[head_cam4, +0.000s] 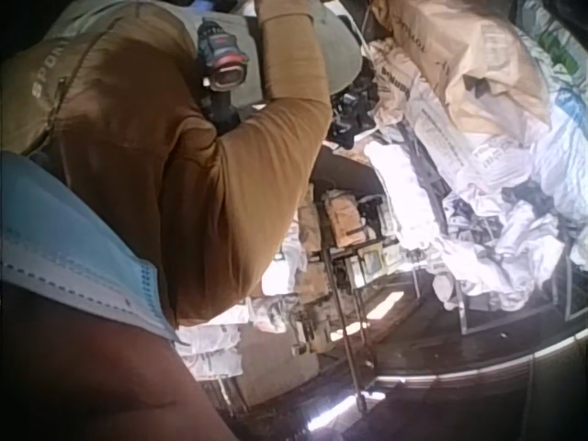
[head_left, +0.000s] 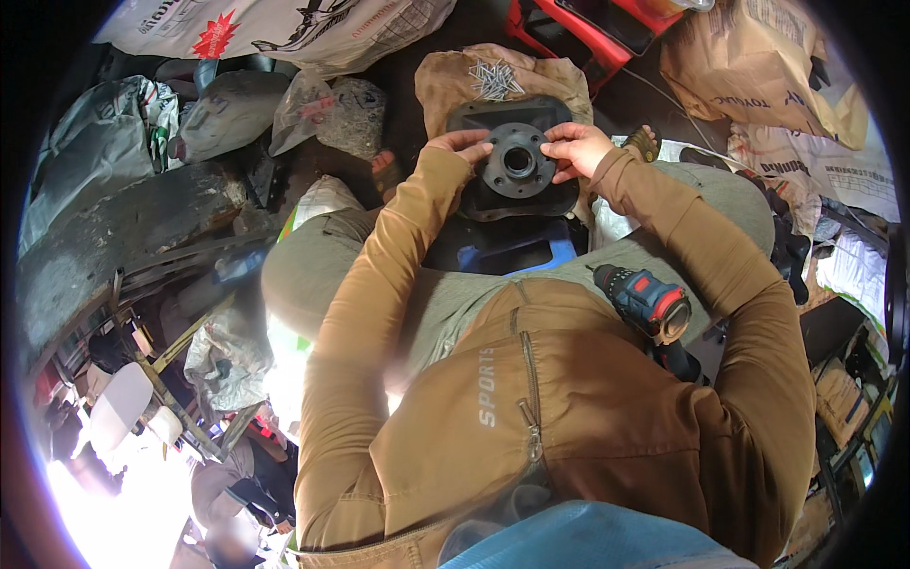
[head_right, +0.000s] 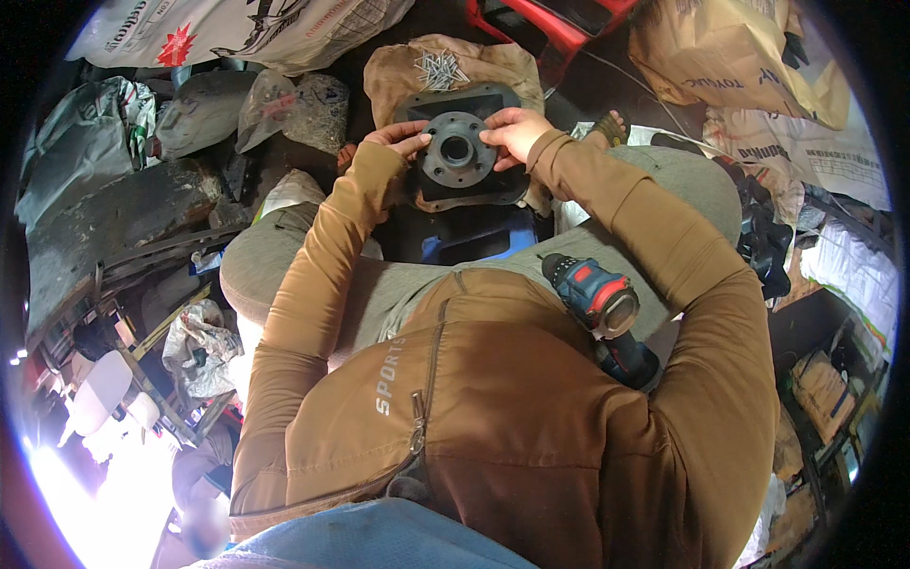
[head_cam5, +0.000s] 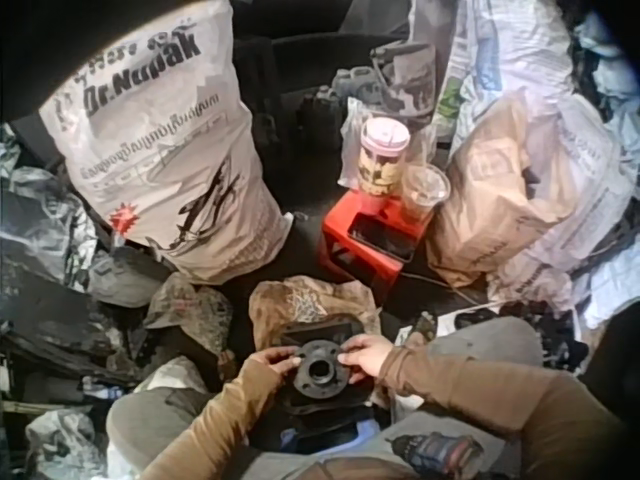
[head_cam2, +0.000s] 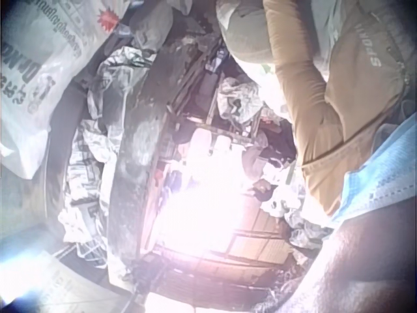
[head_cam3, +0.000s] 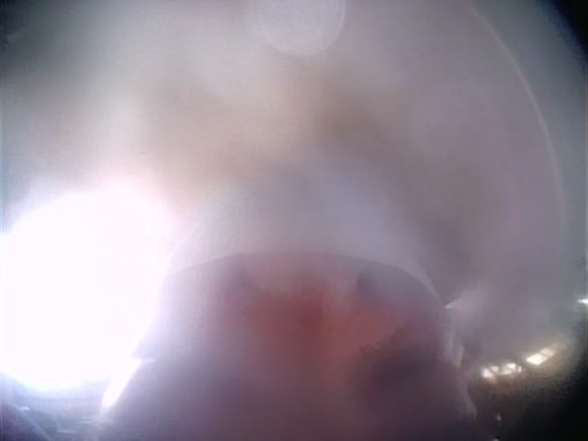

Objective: The person sits on the floor and uses a cordless drill to fasten screws into a black metal part. They repeatedly pick up screws, align the part, and drive the screws with the drill, occasionally flipping the part to work on different sides.

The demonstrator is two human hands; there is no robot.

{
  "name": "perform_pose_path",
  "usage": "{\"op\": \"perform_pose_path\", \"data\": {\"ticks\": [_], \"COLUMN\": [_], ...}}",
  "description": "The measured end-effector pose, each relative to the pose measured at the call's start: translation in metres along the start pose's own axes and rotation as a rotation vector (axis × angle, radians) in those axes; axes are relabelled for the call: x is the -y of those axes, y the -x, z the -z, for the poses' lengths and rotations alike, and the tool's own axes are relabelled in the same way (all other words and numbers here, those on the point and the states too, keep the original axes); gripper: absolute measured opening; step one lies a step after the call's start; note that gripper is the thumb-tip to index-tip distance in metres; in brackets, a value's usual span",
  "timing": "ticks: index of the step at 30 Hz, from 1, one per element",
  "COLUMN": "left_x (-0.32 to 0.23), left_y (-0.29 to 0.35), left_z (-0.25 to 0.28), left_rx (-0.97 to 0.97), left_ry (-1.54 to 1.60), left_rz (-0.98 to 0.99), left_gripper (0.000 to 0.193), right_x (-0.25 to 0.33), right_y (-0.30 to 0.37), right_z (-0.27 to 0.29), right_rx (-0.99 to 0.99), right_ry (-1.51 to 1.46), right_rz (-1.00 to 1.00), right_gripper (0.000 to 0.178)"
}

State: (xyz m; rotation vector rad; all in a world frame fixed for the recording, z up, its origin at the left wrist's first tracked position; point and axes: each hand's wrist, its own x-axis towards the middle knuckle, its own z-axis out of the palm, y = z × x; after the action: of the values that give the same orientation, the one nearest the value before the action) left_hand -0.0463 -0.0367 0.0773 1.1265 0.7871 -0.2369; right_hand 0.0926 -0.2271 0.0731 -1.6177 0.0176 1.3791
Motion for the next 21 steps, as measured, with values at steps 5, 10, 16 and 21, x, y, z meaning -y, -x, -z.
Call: {"op": "perform_pose_path", "data": {"ticks": [5, 10, 16, 21], "left_x": [-0.0026, -0.0070, -0.0088, -0.0064], "left_y": [0.0005, 0.0016, 0.0034, 0.0050], "left_z": [-0.0001, 0.0038, 0.0038, 0.0005], "left_rx": [0.018, 0.042, 0.036, 0.005], "left_ry": [-0.018, 0.025, 0.029, 0.044], "left_rz": [0.010, 0.068, 0.050, 0.038], "left_gripper": [0.033, 0.031, 0.030, 0.030], "right_x": [-0.0027, -0.0014, 0.0014, 0.0007], "right_y": [-0.0014, -0.0019, -0.0007, -0.0021], "right_z": [-0.0019, -0.0010, 0.0004, 0.0003], "right_rx": [-0.024, -0.004, 0.014, 0.011], "right_ry": [-0.001, 0.067, 0.083, 0.091], "right_rz": [0.044, 0.048, 0.028, 0.043], "right_gripper": [0.029, 0.031, 0.032, 0.032]}}
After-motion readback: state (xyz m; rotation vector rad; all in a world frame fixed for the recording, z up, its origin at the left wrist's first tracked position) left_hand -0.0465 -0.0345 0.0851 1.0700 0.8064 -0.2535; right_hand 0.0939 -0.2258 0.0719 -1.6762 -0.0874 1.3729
